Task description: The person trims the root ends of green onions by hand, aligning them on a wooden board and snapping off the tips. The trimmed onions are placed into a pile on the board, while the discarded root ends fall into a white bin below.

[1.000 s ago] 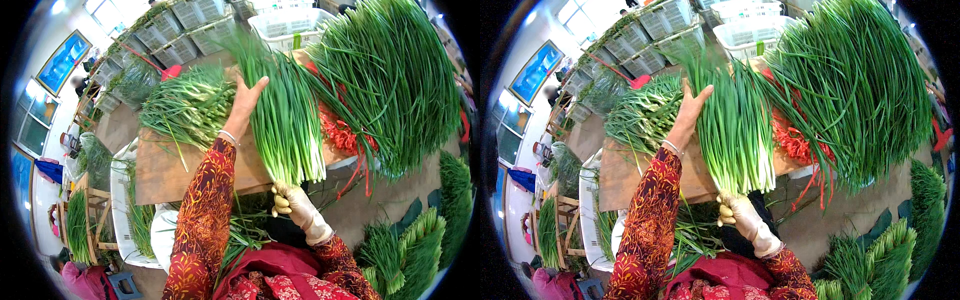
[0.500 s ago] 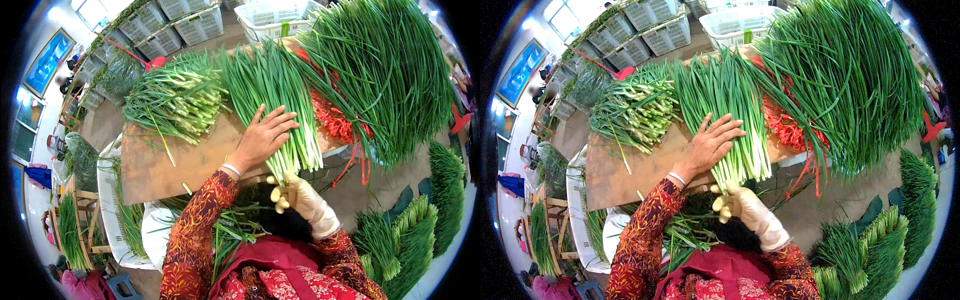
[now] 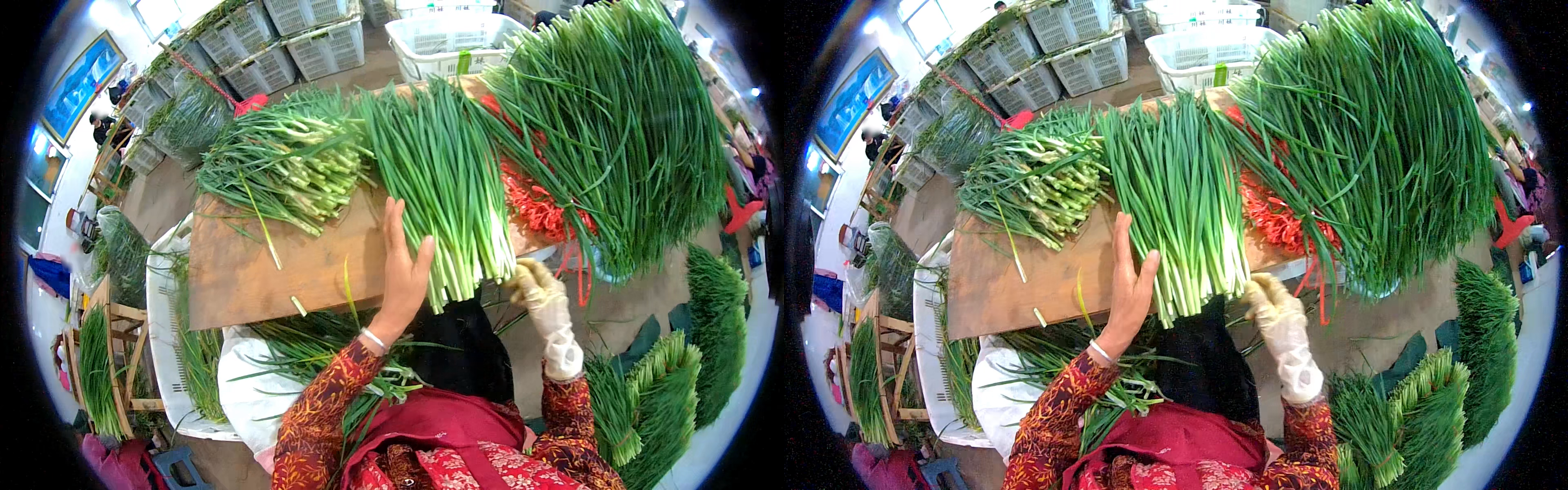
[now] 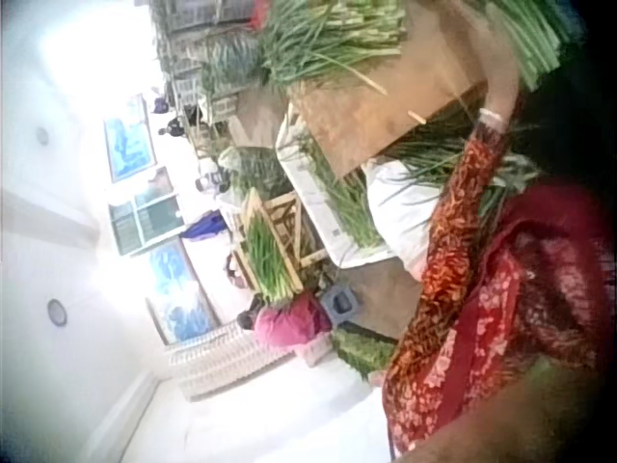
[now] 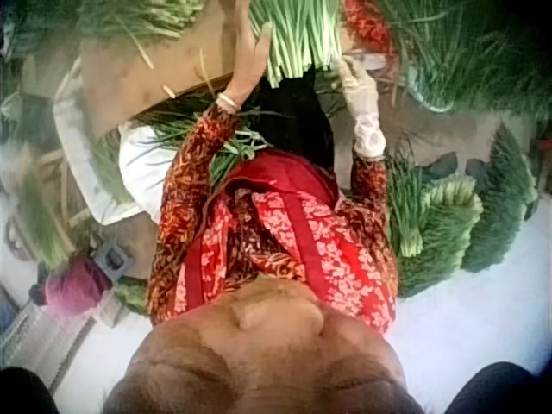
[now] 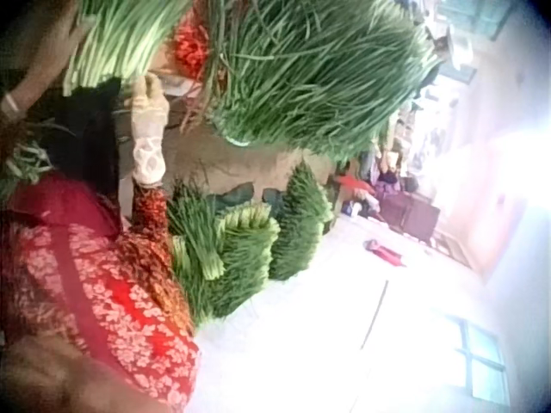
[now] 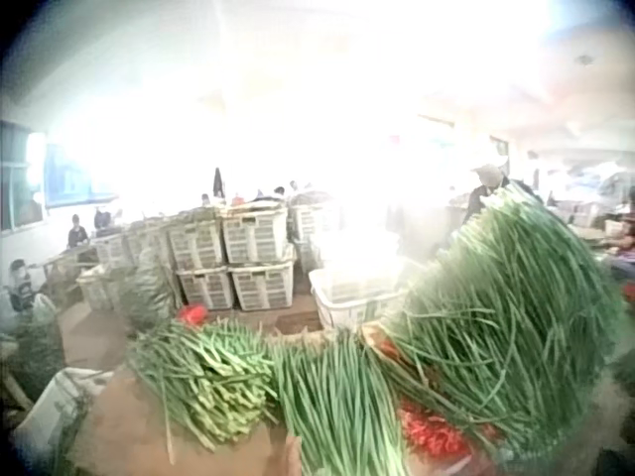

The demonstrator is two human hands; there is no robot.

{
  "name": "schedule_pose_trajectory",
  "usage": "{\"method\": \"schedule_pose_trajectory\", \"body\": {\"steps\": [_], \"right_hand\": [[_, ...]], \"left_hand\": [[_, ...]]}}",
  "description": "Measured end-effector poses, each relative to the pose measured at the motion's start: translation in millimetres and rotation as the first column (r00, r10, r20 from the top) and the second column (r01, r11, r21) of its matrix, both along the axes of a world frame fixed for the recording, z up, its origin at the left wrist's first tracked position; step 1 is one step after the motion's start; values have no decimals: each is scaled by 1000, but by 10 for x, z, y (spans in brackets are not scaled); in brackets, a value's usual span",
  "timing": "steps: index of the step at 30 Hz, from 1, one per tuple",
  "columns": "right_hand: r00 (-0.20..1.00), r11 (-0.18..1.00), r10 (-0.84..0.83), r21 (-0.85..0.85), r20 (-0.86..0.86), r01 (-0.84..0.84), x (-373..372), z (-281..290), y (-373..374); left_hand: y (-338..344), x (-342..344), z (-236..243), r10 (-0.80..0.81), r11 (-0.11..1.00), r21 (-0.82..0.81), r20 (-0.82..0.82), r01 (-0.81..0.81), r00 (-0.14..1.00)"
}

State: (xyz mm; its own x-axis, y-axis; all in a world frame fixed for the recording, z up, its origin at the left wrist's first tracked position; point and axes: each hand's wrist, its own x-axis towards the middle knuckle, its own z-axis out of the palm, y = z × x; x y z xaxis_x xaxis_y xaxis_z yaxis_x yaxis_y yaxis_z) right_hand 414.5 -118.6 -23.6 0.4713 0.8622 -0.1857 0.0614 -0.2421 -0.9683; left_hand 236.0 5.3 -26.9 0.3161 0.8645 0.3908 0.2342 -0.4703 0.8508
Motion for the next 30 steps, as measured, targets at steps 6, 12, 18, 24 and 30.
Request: {"method": "schedule_pose_trajectory", "body": {"steps": [6,12,18,24,30], "right_hand": [[968,999,-8,-42,-250,-2,15,-99,13],[889,877,432,-159,-156,-454,-51,-24,-295],[767,774,633,-83,109,-627,-649,-126,161],[565,548,825,-246,0,-800,-987,420,230],[506,605,704,-48,498,-795,-1773,669,889]], "left_hand": [[217,523,-105,53,998,-29,59,-51,997],[313,113,85,-69,995,-67,155,80,986],[0,-305,94,-121,989,83,-62,126,991],[-241,-1308,80,164,945,323,-618,58,769],[-1180,-1947,-224,-274,961,-124,-553,248,786]]}}
